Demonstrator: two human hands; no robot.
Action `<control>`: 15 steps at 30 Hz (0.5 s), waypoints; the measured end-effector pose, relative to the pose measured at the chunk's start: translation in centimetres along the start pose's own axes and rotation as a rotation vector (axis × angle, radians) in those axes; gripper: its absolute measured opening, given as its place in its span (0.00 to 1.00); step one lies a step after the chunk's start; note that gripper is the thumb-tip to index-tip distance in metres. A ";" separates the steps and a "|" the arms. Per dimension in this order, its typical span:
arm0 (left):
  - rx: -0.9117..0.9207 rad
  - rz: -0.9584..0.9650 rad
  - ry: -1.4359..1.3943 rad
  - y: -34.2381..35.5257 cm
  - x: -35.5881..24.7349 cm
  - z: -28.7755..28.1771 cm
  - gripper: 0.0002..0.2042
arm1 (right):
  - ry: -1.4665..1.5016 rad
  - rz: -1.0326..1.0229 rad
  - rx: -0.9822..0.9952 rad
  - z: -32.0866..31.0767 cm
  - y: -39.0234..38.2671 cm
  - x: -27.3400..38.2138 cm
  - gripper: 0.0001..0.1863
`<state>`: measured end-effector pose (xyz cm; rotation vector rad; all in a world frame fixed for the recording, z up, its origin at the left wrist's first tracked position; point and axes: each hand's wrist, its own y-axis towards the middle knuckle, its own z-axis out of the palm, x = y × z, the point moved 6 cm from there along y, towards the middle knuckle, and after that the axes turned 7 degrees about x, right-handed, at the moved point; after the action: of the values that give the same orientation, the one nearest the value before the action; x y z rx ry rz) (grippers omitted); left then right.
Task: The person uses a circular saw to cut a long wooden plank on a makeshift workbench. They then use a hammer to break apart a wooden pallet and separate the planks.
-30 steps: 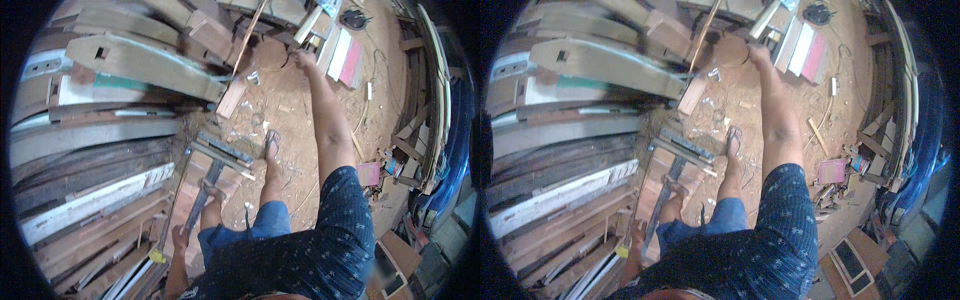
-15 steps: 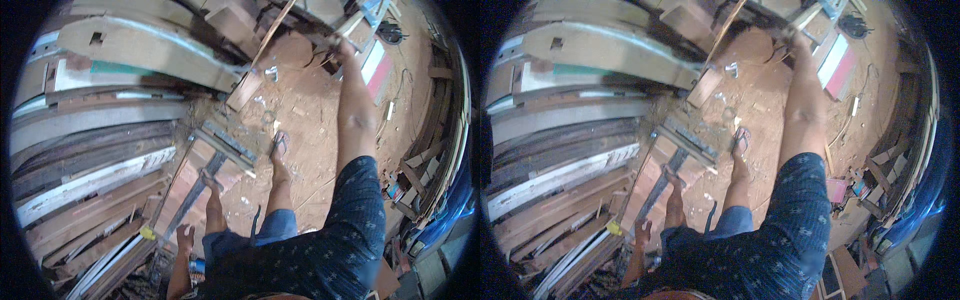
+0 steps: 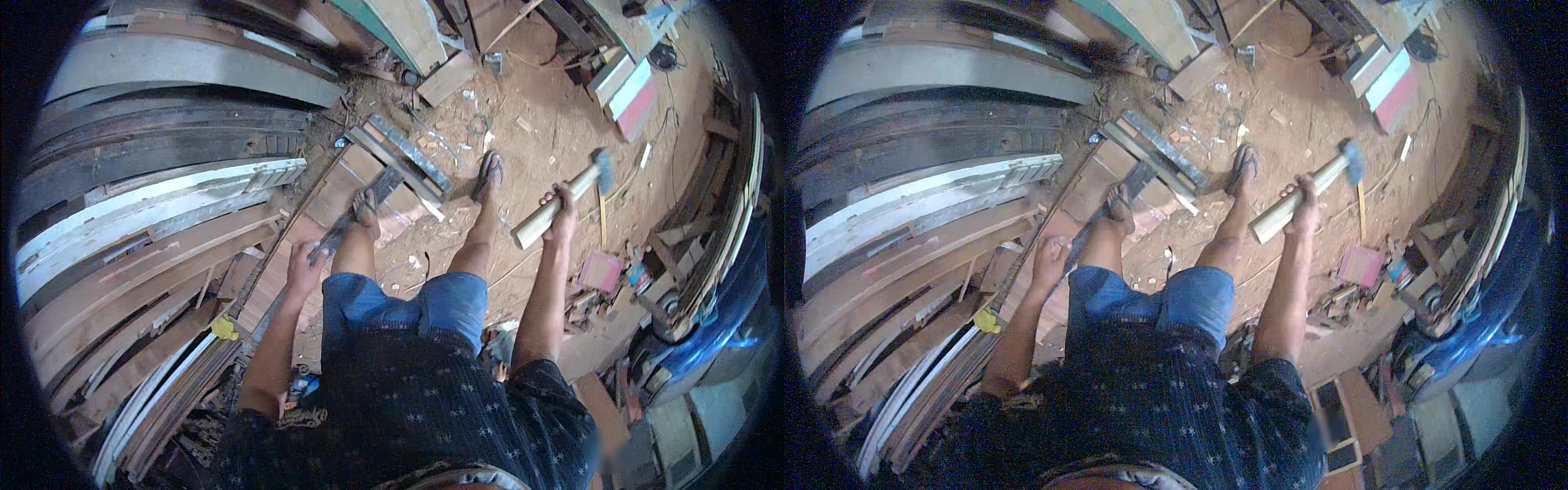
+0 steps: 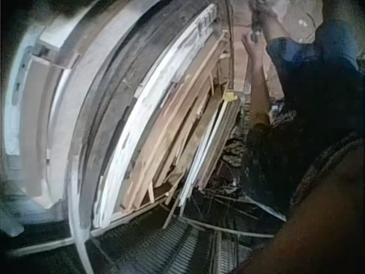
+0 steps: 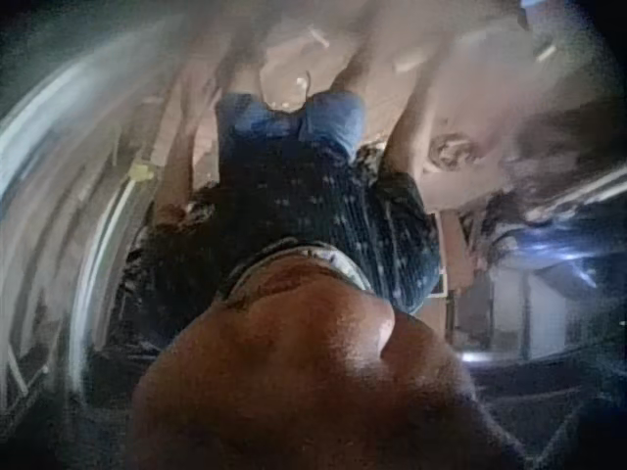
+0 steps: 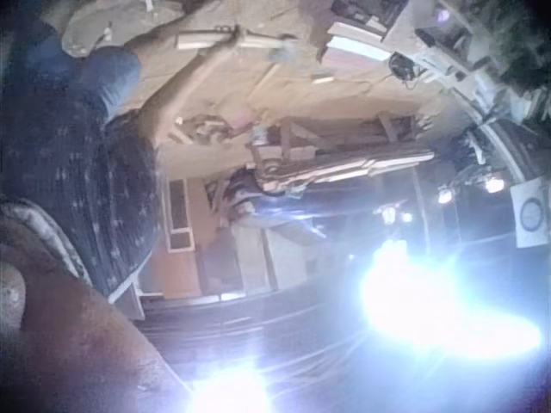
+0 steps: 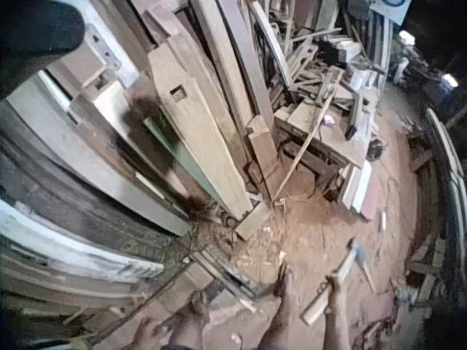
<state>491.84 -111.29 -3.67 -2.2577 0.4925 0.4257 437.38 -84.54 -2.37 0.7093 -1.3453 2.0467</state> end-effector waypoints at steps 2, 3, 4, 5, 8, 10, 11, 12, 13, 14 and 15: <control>0.018 0.102 0.018 1.8 0.5 -2.2 0.20 | 0.112 0.127 -0.007 -4.1 -1.4 -5.7 0.08; 0.017 0.098 0.000 2.9 1.5 -2.6 0.20 | 0.187 0.212 -0.055 -6.6 -2.3 -8.8 0.07; 0.024 0.074 -0.015 3.0 3.0 -2.8 0.20 | 0.073 0.238 -0.053 -6.2 -4.8 -10.9 0.07; 0.043 0.053 -0.028 3.1 4.1 -2.8 0.19 | 0.138 0.326 -0.070 -7.7 -7.1 -14.4 0.04; 0.025 0.163 0.079 2.1 2.1 -1.9 0.19 | 0.151 0.423 -0.108 -8.8 -14.3 -22.3 0.06; 0.067 0.192 0.096 1.5 1.6 1.7 0.19 | 0.129 0.373 -0.260 -9.1 -18.1 -27.4 0.06; 0.092 0.228 0.092 1.3 1.1 3.8 0.19 | 0.090 0.408 -0.304 -9.8 -19.2 -29.4 0.06; 0.126 0.260 0.085 1.5 1.1 6.6 0.19 | 0.078 0.437 -0.285 -9.9 -19.7 -31.4 0.07; 0.164 0.293 0.078 1.8 0.7 9.5 0.19 | 0.067 0.466 -0.271 -10.8 -19.8 -33.0 0.08; 0.191 0.332 0.059 2.2 0.1 12.4 0.19 | 0.083 0.533 -0.225 -14.1 -19.2 -36.5 0.08; 0.221 0.365 0.039 2.5 -0.8 15.5 0.19 | 0.091 0.584 -0.210 -16.6 -19.0 -39.2 0.09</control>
<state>487.66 -101.05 -14.86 -1.9678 0.9314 0.4843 476.13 -70.03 -23.95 0.1292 -1.8337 2.2784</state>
